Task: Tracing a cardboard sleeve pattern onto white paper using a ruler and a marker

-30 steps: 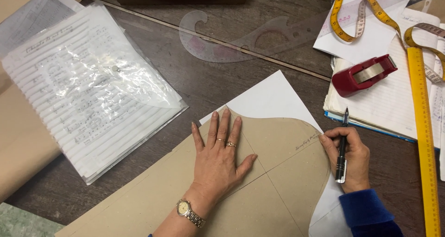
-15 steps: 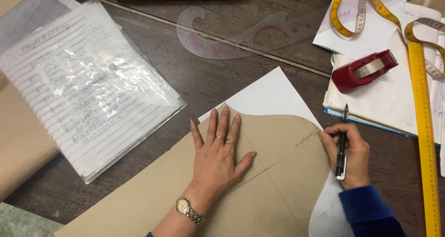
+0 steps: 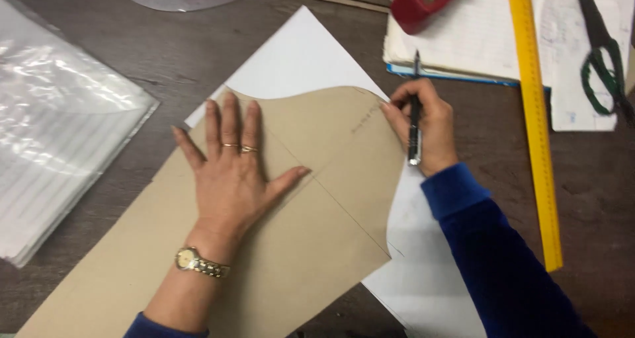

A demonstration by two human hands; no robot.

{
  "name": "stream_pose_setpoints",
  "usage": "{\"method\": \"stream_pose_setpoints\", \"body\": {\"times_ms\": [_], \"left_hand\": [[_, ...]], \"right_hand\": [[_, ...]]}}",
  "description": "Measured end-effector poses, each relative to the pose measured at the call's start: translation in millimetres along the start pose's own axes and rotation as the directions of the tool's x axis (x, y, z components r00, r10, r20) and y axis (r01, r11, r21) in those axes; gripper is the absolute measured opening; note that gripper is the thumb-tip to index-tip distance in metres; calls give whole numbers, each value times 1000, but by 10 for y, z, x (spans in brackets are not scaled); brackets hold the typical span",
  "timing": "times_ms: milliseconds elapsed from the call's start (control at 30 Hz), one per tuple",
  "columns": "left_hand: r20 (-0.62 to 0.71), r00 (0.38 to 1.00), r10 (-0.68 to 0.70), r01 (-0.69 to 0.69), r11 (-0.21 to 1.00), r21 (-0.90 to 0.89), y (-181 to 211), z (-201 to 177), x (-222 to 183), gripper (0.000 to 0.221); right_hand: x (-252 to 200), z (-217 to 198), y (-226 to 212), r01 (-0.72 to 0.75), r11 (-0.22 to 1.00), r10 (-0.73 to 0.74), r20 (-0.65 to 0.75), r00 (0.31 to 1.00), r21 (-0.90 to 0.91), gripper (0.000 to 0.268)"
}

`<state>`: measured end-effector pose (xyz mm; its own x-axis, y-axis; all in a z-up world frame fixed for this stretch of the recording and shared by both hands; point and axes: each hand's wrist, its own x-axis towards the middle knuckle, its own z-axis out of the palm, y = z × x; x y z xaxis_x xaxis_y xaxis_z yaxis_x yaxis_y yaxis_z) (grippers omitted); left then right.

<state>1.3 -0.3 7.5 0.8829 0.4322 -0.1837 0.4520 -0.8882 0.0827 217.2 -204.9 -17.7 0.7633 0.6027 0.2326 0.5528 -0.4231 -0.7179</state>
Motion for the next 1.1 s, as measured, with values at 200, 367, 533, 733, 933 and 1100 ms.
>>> {"method": "stream_pose_setpoints", "body": {"times_ms": [200,367,533,733,933,1100], "left_hand": [[-176,984,11,-38,987,-154,46,42,-11,111],[-172,985,6,-38,983,-182,91,3,-11,109],[-131,991,-22,-8,973,-231,127,-31,-5,110],[-154,988,-22,-12,975,-220,148,-41,-10,108],[-165,986,-29,-12,970,-241,148,-24,-13,108],[-181,983,-18,-19,979,-202,141,-7,-19,107]], "right_hand": [[47,-14,-71,-43,998,42,12,999,37,20],[85,-37,-139,-39,996,37,21,999,81,22],[101,-26,-117,-49,993,46,23,999,103,21],[123,-19,-130,-82,990,81,15,997,115,22],[133,-5,-120,-84,988,84,6,996,127,23],[137,-18,-136,-84,991,84,10,996,107,24]]}}
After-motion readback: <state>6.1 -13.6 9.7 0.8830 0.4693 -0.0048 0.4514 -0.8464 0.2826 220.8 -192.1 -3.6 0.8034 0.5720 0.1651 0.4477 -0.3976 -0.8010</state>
